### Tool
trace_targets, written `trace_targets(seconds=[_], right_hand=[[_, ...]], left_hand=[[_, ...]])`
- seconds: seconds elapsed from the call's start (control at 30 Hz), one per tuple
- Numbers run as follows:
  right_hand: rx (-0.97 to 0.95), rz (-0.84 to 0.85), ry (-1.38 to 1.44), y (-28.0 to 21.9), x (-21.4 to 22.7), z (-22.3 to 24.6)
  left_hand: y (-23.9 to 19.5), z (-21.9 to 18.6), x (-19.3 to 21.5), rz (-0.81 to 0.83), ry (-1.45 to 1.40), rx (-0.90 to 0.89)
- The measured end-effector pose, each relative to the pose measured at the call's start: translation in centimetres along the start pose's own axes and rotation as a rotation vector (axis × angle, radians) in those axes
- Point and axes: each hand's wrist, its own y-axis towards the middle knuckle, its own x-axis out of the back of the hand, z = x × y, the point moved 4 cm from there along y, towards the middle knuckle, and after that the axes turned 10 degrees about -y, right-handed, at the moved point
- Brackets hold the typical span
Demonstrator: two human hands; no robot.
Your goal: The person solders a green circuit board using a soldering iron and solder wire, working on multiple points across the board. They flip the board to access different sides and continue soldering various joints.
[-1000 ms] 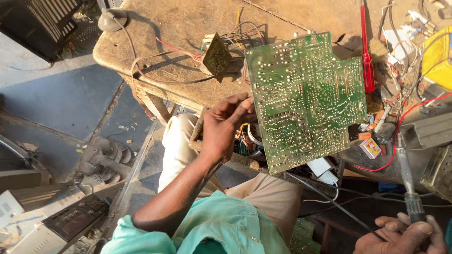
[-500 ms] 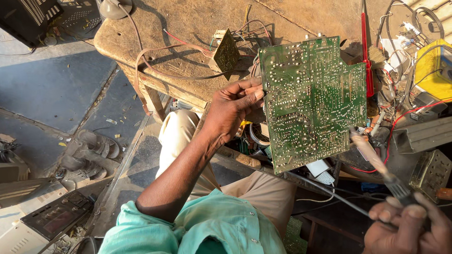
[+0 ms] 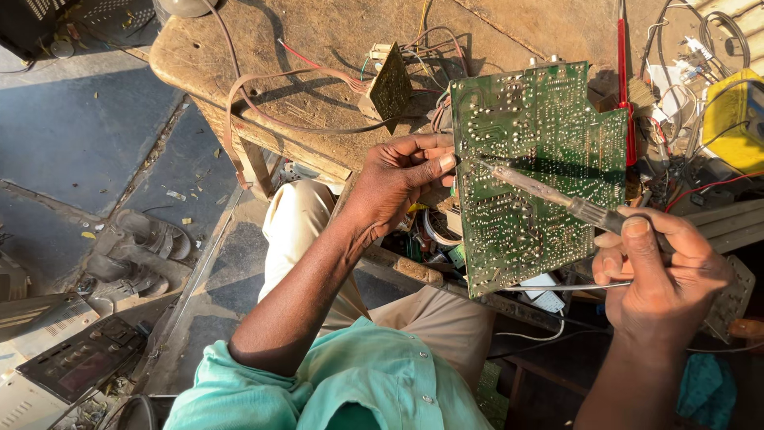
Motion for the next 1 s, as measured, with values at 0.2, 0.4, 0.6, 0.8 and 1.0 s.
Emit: trace_targets(seconds=[0.2,0.4,0.6,0.8,1.0], right_hand=[[-0.029,0.031,0.030,0.30,-0.21,-0.55],[-0.011,0.024,0.021,0.27,-0.02,-0.74],[0.010,0.019,0.005,0.05,-0.10,-0.60],[0.000,-0.005,-0.072,0.12,-0.29,-0.45],[0.030,0.002,-0.139,0.12,-0.36,-0.20]], left_hand=[[-0.08,-0.02,-0.11,-0.030,0.073,-0.004],[-0.01,-0.07,-0.08,-0.012,0.076,-0.022],[-0.05,0.06,-0.09,-0.018,0.067,-0.019],[-0.11,0.01,-0.17,-0.026,0.114,-0.011],[-0.09,0.00,-0.16,-0.052,0.069,0.007]])
